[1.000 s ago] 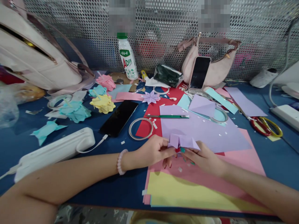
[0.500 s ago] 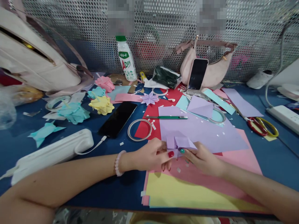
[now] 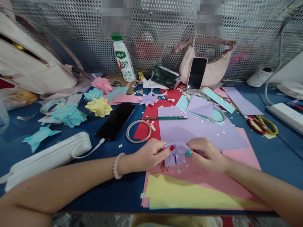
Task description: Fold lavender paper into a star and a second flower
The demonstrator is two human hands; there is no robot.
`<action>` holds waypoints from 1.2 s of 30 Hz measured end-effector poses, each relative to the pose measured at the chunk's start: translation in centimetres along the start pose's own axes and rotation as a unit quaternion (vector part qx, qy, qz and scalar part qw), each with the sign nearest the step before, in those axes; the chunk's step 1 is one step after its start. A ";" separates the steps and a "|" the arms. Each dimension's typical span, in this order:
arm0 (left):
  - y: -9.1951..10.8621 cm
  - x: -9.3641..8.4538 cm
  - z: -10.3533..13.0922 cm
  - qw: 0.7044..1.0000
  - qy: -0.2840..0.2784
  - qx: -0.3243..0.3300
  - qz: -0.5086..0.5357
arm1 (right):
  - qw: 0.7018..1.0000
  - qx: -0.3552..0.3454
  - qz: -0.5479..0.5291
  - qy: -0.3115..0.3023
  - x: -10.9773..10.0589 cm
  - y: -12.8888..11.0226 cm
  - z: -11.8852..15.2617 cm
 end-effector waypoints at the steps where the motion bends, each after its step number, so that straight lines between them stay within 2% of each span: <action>1: 0.0 0.1 0.0 1.000 -0.005 0.000 0.001 | 1.000 -0.006 0.014 0.015 -0.3 -0.2 0.0; 7: -0.1 0.2 0.0 0.999 -0.014 -0.021 0.042 | 0.997 -0.003 0.041 0.064 -0.8 -0.6 0.3; 10: -0.2 0.6 0.1 0.995 -0.037 -0.038 0.086 | 0.996 0.004 0.039 0.081 -0.9 -0.6 0.4; 21: -0.4 0.7 0.1 0.993 -0.041 -0.041 0.103 | 0.997 0.030 -0.017 0.069 -0.4 -0.3 0.4; 27: -0.4 0.9 0.1 0.992 -0.053 -0.050 0.107 | 0.995 0.062 -0.003 0.084 -0.5 -0.1 0.3; 31: -0.3 1.2 -0.1 0.996 -0.070 -0.031 0.048 | 0.989 0.068 0.066 0.112 -0.6 -0.3 0.3; 36: -0.1 1.0 -0.1 0.997 -0.046 -0.012 -0.067 | 0.979 0.045 0.166 0.114 -0.1 -0.4 0.1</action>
Point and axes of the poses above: each hand's wrist, its own z-axis away from the middle knuckle, its own x-axis out of the palm, y = z × x, the point moved 6 cm from there along -z, towards the middle knuckle, and after that the axes turned 9 degrees about -y, right-handed, at the moved point
